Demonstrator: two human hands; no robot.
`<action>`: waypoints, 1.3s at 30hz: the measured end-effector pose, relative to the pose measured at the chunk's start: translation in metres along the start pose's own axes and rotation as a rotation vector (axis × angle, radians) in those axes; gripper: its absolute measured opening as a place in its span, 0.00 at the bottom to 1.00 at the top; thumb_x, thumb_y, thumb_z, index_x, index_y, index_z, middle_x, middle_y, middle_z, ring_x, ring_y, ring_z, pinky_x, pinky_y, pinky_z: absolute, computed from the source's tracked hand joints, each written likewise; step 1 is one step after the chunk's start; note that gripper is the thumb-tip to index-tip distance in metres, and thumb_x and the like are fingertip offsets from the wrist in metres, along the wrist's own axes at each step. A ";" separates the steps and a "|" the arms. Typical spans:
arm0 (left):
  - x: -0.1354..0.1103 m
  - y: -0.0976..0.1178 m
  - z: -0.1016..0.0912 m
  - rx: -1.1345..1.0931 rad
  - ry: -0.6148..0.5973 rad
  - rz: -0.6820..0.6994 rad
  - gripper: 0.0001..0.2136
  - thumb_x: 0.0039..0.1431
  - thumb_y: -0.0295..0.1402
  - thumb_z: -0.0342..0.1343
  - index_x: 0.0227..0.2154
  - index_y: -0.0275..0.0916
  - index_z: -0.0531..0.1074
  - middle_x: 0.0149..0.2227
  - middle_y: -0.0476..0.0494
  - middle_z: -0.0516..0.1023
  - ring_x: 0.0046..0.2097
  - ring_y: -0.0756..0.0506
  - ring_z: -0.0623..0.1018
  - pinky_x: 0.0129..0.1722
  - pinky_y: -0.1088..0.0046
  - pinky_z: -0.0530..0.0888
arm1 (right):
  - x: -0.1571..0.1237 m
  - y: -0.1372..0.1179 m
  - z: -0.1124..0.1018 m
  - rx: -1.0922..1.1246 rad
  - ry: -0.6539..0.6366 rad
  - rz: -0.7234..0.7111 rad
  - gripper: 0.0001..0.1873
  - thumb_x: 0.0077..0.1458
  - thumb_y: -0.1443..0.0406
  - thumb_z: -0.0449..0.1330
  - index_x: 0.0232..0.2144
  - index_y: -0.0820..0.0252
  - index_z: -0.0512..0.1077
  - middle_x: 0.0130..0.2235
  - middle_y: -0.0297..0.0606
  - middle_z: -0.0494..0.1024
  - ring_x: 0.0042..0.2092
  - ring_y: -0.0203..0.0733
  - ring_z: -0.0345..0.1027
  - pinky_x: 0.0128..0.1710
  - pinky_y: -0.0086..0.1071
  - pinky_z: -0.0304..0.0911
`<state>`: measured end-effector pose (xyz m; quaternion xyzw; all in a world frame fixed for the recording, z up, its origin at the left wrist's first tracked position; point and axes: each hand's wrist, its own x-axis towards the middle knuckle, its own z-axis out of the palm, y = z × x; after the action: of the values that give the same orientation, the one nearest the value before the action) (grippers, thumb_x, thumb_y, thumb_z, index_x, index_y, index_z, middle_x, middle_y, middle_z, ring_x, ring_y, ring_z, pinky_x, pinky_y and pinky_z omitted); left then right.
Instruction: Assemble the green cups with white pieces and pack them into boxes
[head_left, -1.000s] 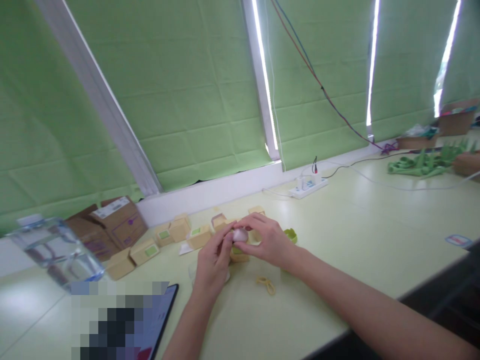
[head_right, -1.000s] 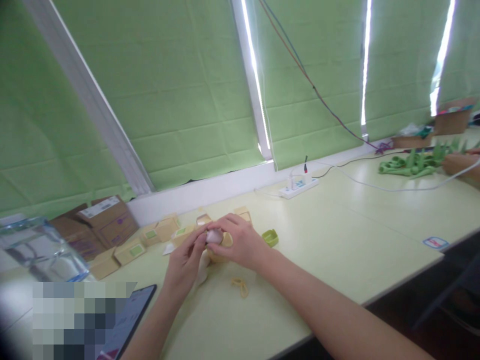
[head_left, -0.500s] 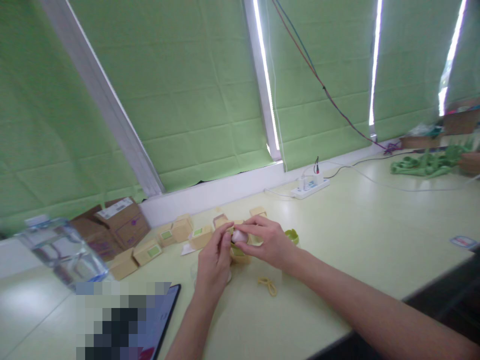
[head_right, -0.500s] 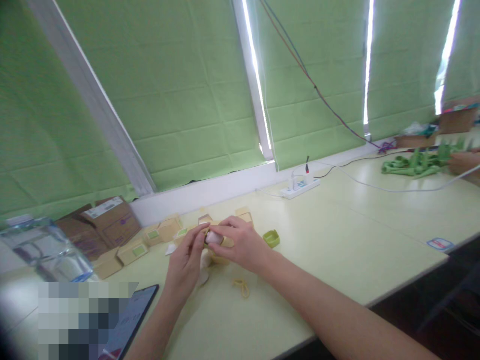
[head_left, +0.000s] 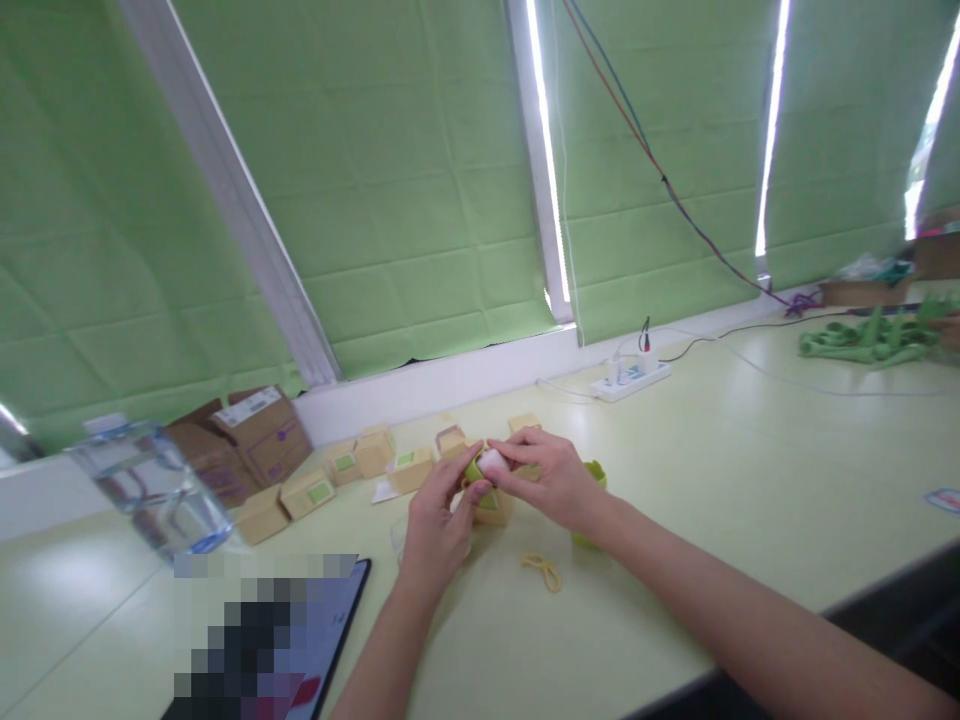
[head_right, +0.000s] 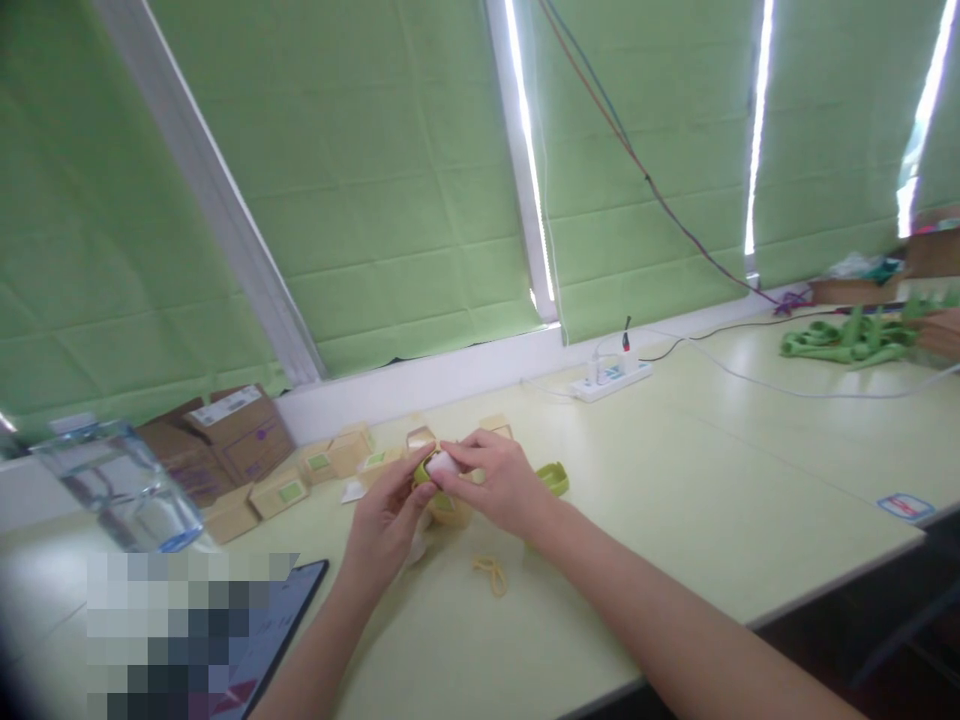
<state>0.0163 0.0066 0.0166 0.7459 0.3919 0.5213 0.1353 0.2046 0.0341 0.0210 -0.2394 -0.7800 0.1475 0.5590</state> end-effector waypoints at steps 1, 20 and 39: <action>0.000 0.001 0.000 0.001 -0.001 -0.002 0.19 0.61 0.37 0.57 0.55 0.43 0.70 0.54 0.39 0.75 0.55 0.41 0.74 0.54 0.62 0.70 | 0.000 -0.001 0.000 -0.009 0.001 0.008 0.18 0.59 0.58 0.61 0.49 0.57 0.77 0.37 0.39 0.77 0.39 0.40 0.71 0.42 0.34 0.67; 0.010 0.018 -0.013 -0.069 0.340 -0.130 0.21 0.52 0.38 0.64 0.49 0.40 0.70 0.43 0.44 0.76 0.37 0.48 0.76 0.36 0.74 0.73 | 0.000 -0.008 0.002 0.047 -0.195 0.054 0.14 0.65 0.62 0.52 0.38 0.60 0.77 0.35 0.37 0.78 0.35 0.36 0.70 0.31 0.26 0.64; 0.011 0.016 -0.015 -0.083 0.417 -0.244 0.17 0.53 0.41 0.63 0.42 0.38 0.70 0.38 0.46 0.76 0.32 0.50 0.77 0.32 0.75 0.74 | -0.016 -0.042 0.037 -0.329 -0.667 -0.334 0.15 0.57 0.62 0.62 0.46 0.60 0.72 0.51 0.45 0.74 0.50 0.48 0.68 0.49 0.39 0.65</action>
<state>0.0122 0.0008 0.0400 0.5630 0.4768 0.6595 0.1438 0.1657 -0.0085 0.0164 -0.1347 -0.9599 -0.0027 0.2457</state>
